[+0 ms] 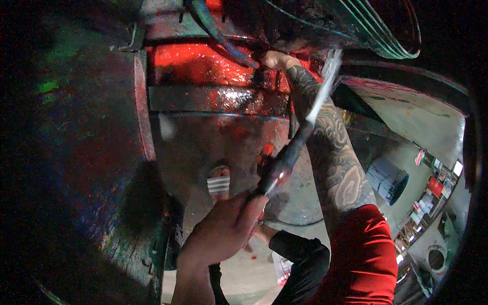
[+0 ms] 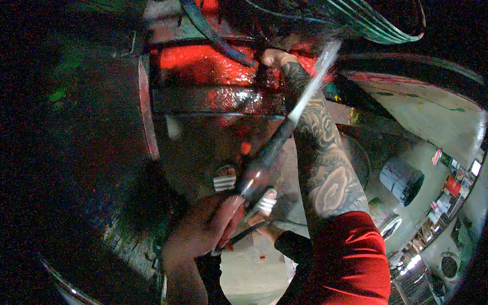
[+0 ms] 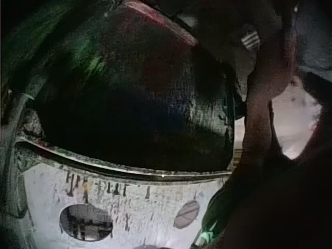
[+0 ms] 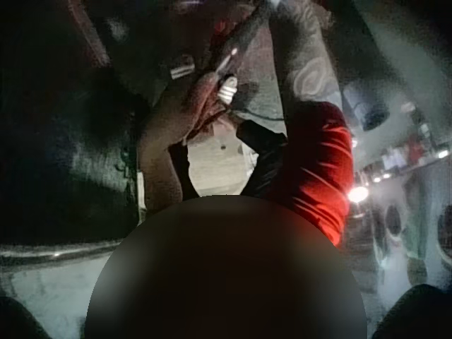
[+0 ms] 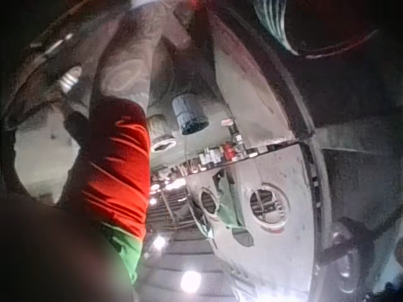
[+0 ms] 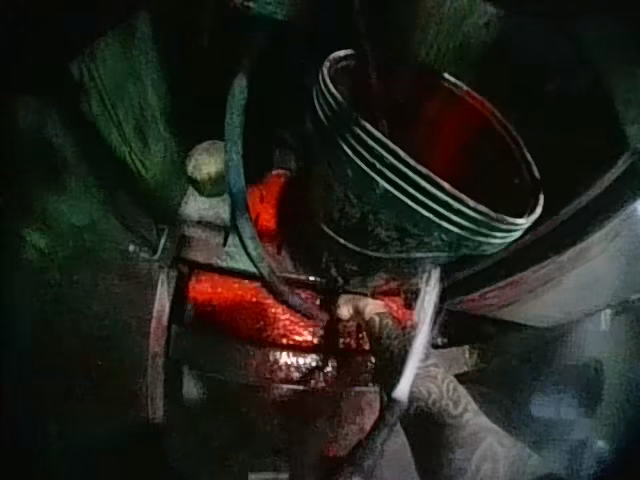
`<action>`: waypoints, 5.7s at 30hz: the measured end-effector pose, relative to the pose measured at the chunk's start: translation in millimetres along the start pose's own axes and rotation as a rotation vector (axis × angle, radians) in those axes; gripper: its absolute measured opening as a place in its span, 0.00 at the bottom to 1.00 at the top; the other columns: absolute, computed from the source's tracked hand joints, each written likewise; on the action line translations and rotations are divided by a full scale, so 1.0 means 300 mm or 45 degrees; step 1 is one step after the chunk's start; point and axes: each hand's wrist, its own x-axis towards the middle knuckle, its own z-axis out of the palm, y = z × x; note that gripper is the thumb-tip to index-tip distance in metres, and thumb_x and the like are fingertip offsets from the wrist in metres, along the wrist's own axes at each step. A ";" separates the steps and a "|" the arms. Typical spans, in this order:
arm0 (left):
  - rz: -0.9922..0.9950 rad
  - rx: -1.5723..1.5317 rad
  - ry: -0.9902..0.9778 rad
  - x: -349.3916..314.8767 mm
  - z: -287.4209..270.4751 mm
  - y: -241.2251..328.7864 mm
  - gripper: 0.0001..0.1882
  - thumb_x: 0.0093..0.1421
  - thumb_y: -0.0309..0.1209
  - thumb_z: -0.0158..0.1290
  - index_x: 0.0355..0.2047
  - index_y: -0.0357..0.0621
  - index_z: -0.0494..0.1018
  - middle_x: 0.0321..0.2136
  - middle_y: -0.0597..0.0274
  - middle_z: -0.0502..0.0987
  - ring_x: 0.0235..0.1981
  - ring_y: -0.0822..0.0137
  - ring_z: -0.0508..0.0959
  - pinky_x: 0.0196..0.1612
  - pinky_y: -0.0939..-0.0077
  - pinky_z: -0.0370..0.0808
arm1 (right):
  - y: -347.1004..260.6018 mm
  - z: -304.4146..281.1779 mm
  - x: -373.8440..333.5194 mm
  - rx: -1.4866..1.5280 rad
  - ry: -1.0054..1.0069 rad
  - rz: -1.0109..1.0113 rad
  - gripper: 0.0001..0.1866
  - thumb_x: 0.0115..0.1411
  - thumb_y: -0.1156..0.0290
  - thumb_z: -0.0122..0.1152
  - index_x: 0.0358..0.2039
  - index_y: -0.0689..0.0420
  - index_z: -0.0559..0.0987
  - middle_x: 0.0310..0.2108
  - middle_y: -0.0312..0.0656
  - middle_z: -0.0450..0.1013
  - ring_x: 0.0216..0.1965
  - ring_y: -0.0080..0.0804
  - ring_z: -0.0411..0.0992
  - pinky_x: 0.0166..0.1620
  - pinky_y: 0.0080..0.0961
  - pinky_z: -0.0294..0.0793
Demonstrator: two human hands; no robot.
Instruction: The person cleans a paint mixing machine by scraping residue from the hopper and frame, then rinses the area with a hose. They pour green paint from a bucket into the machine, stir it, and later rinse red paint from a bucket into the hopper before flushing the system with water.
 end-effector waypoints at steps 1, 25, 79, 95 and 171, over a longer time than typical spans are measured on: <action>0.009 0.010 0.012 -0.032 -0.021 0.007 0.22 0.74 0.46 0.42 0.39 0.38 0.72 0.21 0.57 0.73 0.21 0.64 0.78 0.27 0.65 0.77 | -0.003 -0.006 0.018 -0.011 0.007 0.009 0.17 0.73 0.60 0.45 0.39 0.56 0.80 0.28 0.39 0.77 0.30 0.31 0.76 0.28 0.26 0.72; 0.070 -0.109 0.370 -0.002 -0.004 -0.018 0.27 0.74 0.53 0.40 0.33 0.40 0.70 0.15 0.65 0.68 0.13 0.71 0.69 0.21 0.70 0.70 | -0.103 -0.113 -0.397 2.388 -0.230 -0.365 0.09 0.71 0.70 0.52 0.44 0.61 0.75 0.37 0.47 0.79 0.34 0.36 0.80 0.39 0.27 0.85; 0.749 0.022 0.718 0.279 -0.155 0.385 0.19 0.72 0.43 0.45 0.50 0.43 0.76 0.43 0.58 0.81 0.46 0.61 0.80 0.47 0.66 0.77 | -0.351 -0.623 -2.638 0.889 0.318 0.206 0.09 0.73 0.63 0.49 0.43 0.55 0.67 0.19 0.58 0.70 0.27 0.67 0.72 0.30 0.56 0.66; 0.754 -0.326 0.222 -0.155 0.422 -0.021 0.24 0.64 0.28 0.62 0.58 0.40 0.69 0.50 0.60 0.76 0.48 0.67 0.79 0.53 0.71 0.77 | -0.299 -0.363 -2.574 0.808 0.182 0.242 0.17 0.73 0.56 0.45 0.50 0.57 0.68 0.27 0.64 0.76 0.34 0.72 0.74 0.39 0.63 0.72; -0.217 -0.160 1.205 -1.305 0.447 -1.219 0.30 0.55 0.47 0.57 0.44 0.27 0.79 0.41 0.36 0.82 0.51 0.44 0.80 0.54 0.55 0.73 | -0.257 -0.772 -3.461 0.667 0.770 0.135 0.16 0.74 0.56 0.45 0.40 0.57 0.67 0.29 0.64 0.75 0.36 0.70 0.74 0.35 0.60 0.70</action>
